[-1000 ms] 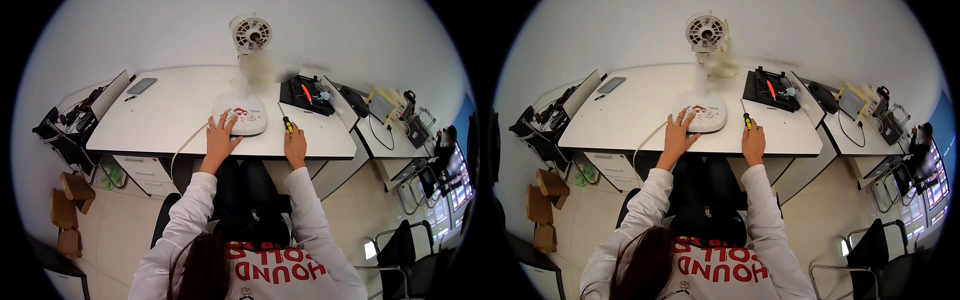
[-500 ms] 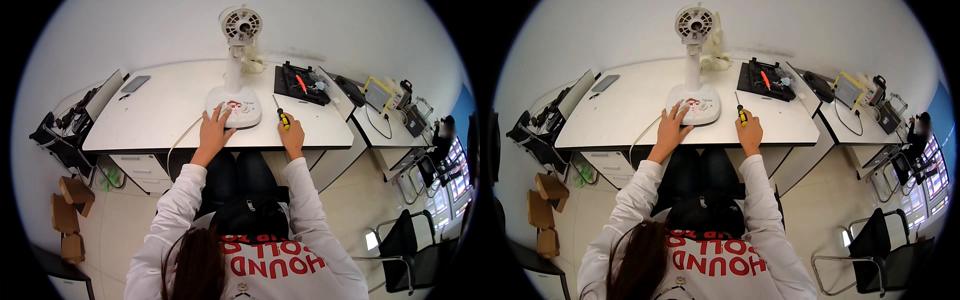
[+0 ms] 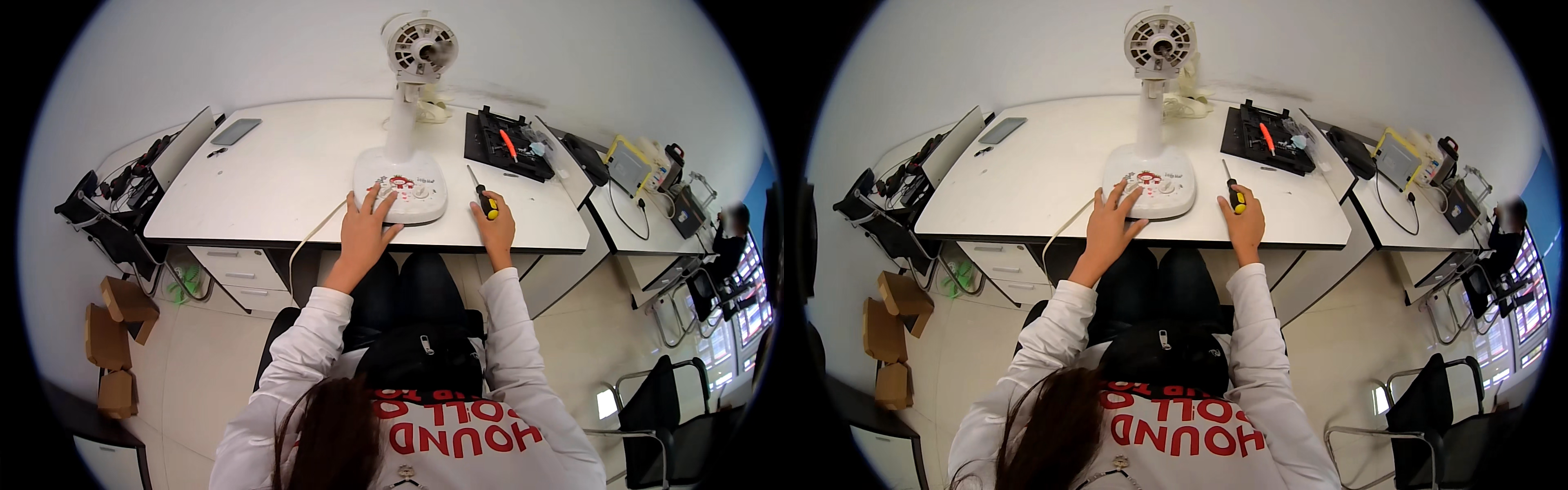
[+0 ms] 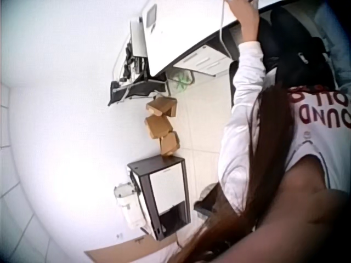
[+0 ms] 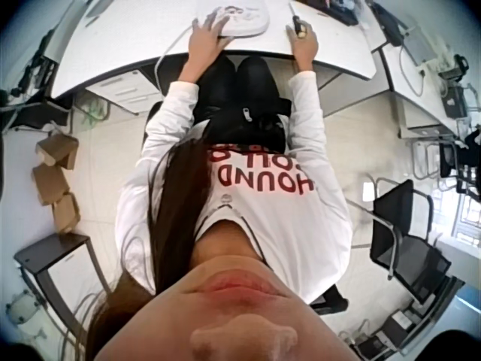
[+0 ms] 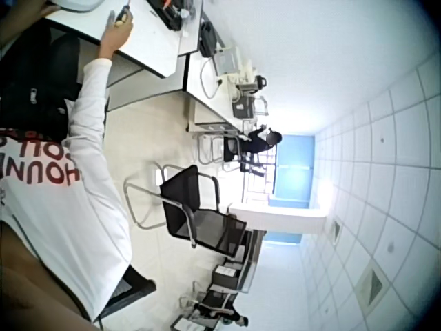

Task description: The person assembles a white table fan on a white desk. They attach the fan head to the stand, insert the fan blades, secure the front grille, and connect the power cord to the base.

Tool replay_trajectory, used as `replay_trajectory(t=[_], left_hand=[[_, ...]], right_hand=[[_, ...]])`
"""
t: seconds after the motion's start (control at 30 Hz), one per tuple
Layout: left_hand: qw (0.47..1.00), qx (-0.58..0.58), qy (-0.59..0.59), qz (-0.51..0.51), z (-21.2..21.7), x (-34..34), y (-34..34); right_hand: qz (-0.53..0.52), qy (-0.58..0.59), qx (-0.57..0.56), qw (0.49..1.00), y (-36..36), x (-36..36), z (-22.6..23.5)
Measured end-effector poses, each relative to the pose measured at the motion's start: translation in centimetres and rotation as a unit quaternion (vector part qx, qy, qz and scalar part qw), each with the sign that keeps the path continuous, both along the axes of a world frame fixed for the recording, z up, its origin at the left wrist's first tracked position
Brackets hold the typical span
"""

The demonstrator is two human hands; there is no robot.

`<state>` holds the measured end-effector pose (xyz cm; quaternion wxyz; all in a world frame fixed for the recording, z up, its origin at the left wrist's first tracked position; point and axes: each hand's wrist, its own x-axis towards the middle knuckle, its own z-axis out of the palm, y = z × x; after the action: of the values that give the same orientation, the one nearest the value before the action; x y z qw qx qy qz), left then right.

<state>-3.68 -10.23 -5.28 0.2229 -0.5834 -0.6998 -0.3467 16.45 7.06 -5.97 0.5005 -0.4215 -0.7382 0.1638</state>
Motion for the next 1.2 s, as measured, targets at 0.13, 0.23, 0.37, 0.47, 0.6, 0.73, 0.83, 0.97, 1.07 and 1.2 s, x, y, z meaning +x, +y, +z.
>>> replay_trajectory(t=[0.13,0.23,0.37,0.47,0.6,0.73,0.83,0.97,1.07,1.2], left_hand=[[1.0,-0.006,0.008,0.014,0.1,0.3,-0.1],[1.0,-0.009,0.003,0.024,0.4,0.6,-0.6],[0.999,-0.025,-0.013,0.031,0.3,1.5,-1.5],[0.999,-0.016,-0.012,0.027,0.1,1.8,-2.3],[1.0,0.013,-0.005,0.004,-0.4,1.8,-2.9],[0.999,0.039,-0.019,-0.016,-0.6,1.5,-2.9],[0.998,0.046,-0.043,-0.023,-0.6,1.9,-3.1],[0.997,0.058,-0.045,-0.011,-1.6,2.1,-3.0],[0.997,0.057,-0.049,-0.008,-1.2,2.6,-2.9],[0.997,0.054,-0.054,0.002,-1.2,2.6,-3.2]], right_hand=[[0.001,-0.031,0.015,0.999,0.4,0.3,-0.4],[-0.009,-0.045,0.029,0.998,0.3,0.2,-0.5],[-0.014,-0.051,0.035,0.998,0.1,0.3,-0.5],[-0.012,-0.048,0.027,0.998,0.1,0.3,-0.4],[0.005,-0.007,0.03,1.0,0.4,0.4,-0.5],[0.0,0.003,0.023,1.0,-0.1,0.2,-0.1],[0.018,0.061,0.01,0.998,-0.1,0.2,-0.3],[0.091,0.311,-0.075,0.943,0.3,0.6,-0.6],[0.053,0.462,-0.086,0.881,-2.8,1.3,1.3],[0.135,0.483,-0.001,0.865,-7.8,2.1,6.1]])
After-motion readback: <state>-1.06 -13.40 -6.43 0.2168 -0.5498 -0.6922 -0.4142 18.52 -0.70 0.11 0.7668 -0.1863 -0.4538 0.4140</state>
